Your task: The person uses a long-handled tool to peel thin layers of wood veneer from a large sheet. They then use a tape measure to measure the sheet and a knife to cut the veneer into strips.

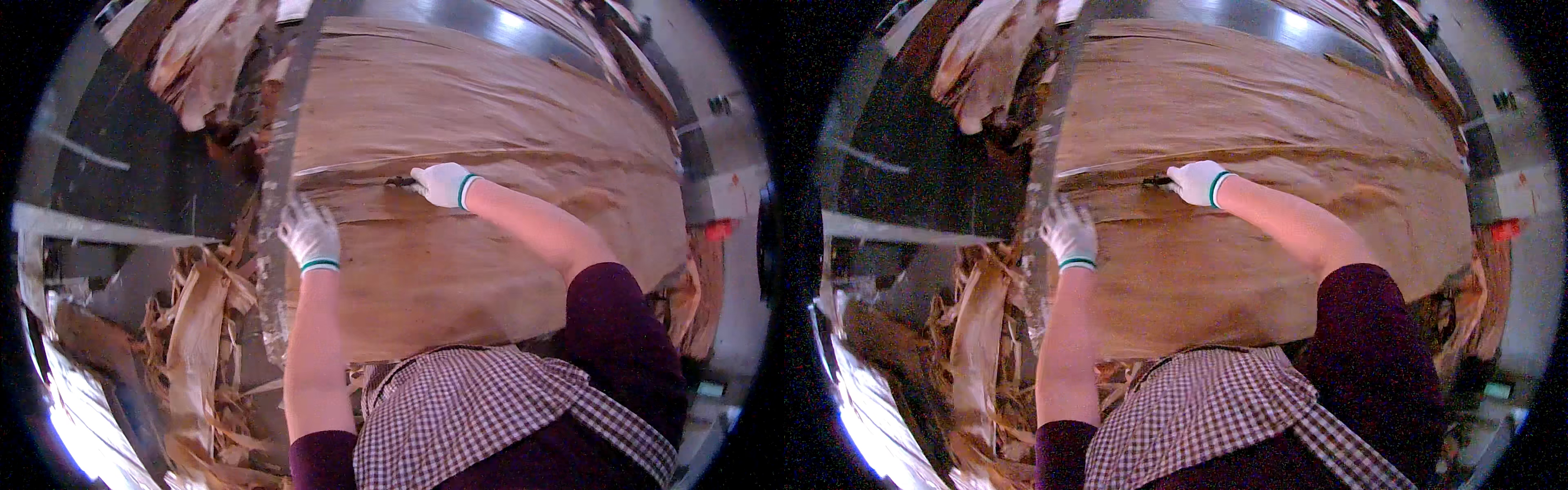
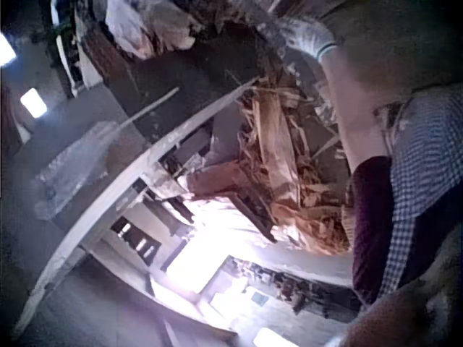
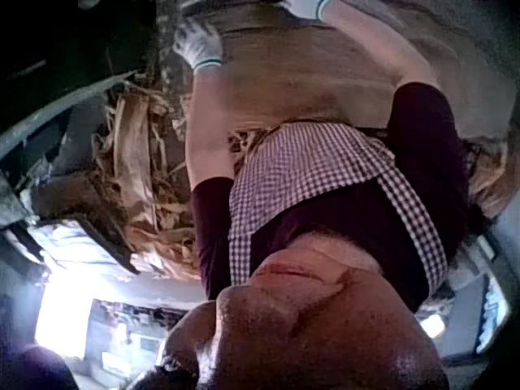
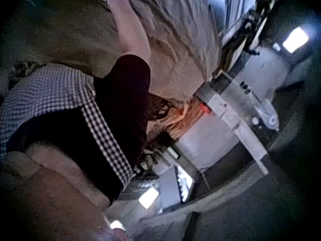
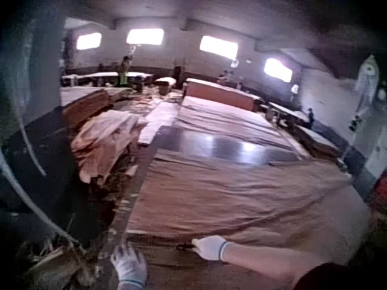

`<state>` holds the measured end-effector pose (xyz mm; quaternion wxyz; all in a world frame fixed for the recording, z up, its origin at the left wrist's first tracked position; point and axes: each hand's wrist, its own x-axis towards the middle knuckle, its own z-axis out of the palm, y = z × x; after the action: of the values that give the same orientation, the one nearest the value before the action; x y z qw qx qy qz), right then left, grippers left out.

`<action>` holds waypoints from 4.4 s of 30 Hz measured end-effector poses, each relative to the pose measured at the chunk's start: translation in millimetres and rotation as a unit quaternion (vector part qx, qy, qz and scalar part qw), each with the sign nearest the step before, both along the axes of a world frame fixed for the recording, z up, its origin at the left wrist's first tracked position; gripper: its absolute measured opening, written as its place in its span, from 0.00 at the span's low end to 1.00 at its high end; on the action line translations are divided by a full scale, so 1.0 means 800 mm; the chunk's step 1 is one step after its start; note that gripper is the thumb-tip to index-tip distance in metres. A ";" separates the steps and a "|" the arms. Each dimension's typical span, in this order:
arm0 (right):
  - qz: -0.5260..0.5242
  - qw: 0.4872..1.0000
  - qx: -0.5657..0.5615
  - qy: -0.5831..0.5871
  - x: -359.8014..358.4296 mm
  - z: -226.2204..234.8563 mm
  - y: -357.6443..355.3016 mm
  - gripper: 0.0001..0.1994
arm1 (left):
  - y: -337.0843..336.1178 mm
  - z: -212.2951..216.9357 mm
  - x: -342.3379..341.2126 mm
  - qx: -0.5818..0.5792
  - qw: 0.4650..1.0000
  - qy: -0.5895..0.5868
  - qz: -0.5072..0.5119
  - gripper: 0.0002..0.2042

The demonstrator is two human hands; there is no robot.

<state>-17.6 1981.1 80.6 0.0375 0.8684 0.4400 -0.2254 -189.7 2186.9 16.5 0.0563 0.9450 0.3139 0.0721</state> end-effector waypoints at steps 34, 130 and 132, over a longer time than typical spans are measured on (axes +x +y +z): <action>-0.085 0.952 0.293 0.023 -0.080 0.012 -0.133 0.08 | -0.073 -0.005 -0.023 -0.018 0.961 -0.220 -0.167 0.22; -0.842 0.413 0.090 -0.335 -0.443 -0.012 -0.530 0.28 | -0.003 0.083 0.072 -0.258 0.867 -0.014 -0.427 0.21; -0.911 0.328 0.022 -0.251 -0.557 -0.019 -0.463 0.29 | 0.063 0.045 0.059 -0.509 0.792 -0.133 -0.310 0.18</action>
<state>-463.1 1610.9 65.3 -0.1018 0.7426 -0.6510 0.1200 -142.7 2237.2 52.6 0.5896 0.8075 -0.0151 0.0061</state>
